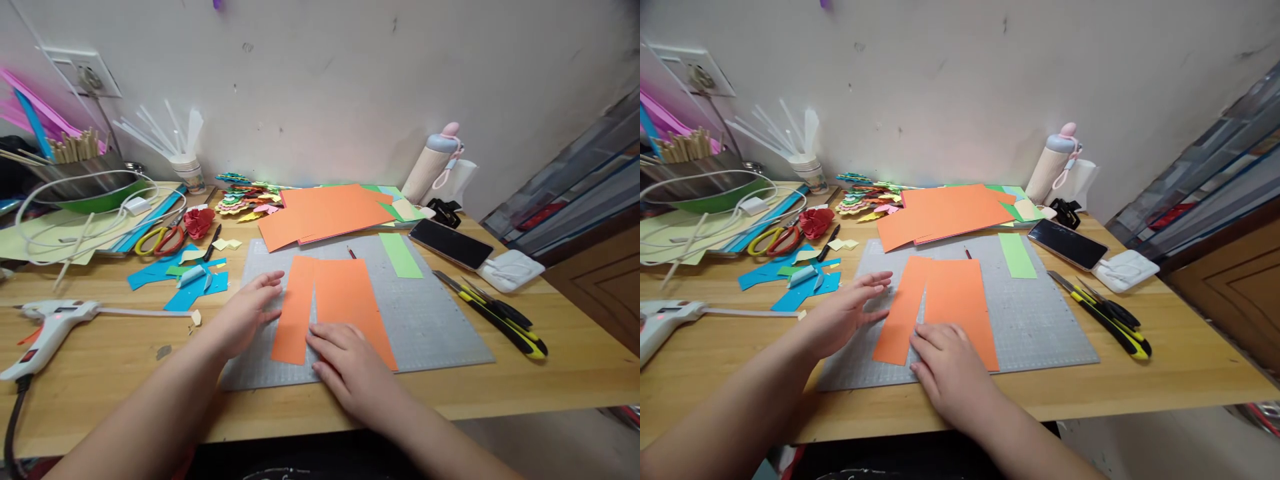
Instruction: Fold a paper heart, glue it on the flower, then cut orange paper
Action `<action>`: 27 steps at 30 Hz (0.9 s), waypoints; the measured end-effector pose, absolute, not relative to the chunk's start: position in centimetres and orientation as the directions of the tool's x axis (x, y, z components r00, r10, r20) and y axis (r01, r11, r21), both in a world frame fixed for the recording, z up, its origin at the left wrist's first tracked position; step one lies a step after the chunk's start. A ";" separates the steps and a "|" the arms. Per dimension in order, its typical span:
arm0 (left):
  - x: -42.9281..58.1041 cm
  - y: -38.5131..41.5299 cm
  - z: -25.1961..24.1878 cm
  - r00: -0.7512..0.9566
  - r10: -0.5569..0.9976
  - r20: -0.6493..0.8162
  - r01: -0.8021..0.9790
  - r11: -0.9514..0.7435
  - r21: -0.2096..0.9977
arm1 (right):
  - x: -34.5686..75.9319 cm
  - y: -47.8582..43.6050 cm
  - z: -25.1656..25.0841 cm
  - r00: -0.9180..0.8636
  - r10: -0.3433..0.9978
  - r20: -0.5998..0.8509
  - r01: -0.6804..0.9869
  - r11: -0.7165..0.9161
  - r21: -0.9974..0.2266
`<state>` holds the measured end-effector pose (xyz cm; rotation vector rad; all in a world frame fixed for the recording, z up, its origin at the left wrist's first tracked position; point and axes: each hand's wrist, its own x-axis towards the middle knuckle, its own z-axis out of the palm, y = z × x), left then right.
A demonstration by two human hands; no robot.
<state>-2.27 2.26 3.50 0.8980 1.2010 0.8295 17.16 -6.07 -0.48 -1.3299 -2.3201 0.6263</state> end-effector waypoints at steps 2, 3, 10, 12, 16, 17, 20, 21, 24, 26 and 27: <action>-2.2 2.5 3.6 0.193 0.889 -0.415 -0.051 0.431 0.901 | 17.5 -5.9 -0.8 -0.473 0.873 0.121 0.690 0.452 -0.566; -2.2 2.7 3.6 0.200 0.885 -0.420 -0.046 0.436 0.899 | 17.6 -5.9 -0.9 -0.472 0.873 0.125 0.686 0.452 -0.570; -2.3 3.3 3.0 0.218 0.881 -0.419 0.050 0.419 0.907 | 17.7 -5.8 -1.1 -0.471 0.869 0.148 0.665 0.460 -0.588; -2.2 3.1 2.3 0.227 0.893 -0.389 0.112 0.373 0.921 | 17.7 -5.8 -1.1 -0.468 0.872 0.148 0.660 0.456 -0.597; -2.0 2.6 1.2 0.262 0.922 -0.286 0.251 0.221 0.942 | 17.9 -5.8 -1.3 -0.466 0.875 0.133 0.626 0.432 -0.649; -2.0 2.4 1.2 0.263 0.931 -0.252 0.274 0.179 0.945 | 18.0 -5.9 -1.3 -0.449 0.884 0.128 0.604 0.406 -0.686; -2.1 1.4 1.8 0.268 0.956 -0.119 0.344 0.020 0.939 | 18.2 -6.1 -1.5 -0.285 0.953 0.102 0.449 0.227 -0.864; -1.9 0.9 2.2 0.281 0.957 -0.072 0.363 -0.036 0.931 | 18.1 -6.1 -1.4 -0.206 0.975 0.081 0.353 0.151 -0.923; -1.0 -0.8 3.3 0.352 0.936 0.012 0.349 -0.143 0.926 | 17.8 -5.8 -0.9 -0.031 0.999 0.010 0.026 0.011 -1.000; -0.1 -1.9 3.6 0.407 0.913 -0.006 0.292 -0.124 0.948 | 17.6 -5.4 -0.2 0.028 1.000 -0.011 -0.112 -0.008 -0.994; 0.4 -2.2 3.7 0.424 0.906 -0.019 0.259 -0.101 0.961 | 17.5 -5.1 0.0 0.048 0.999 -0.020 -0.149 -0.013 -0.989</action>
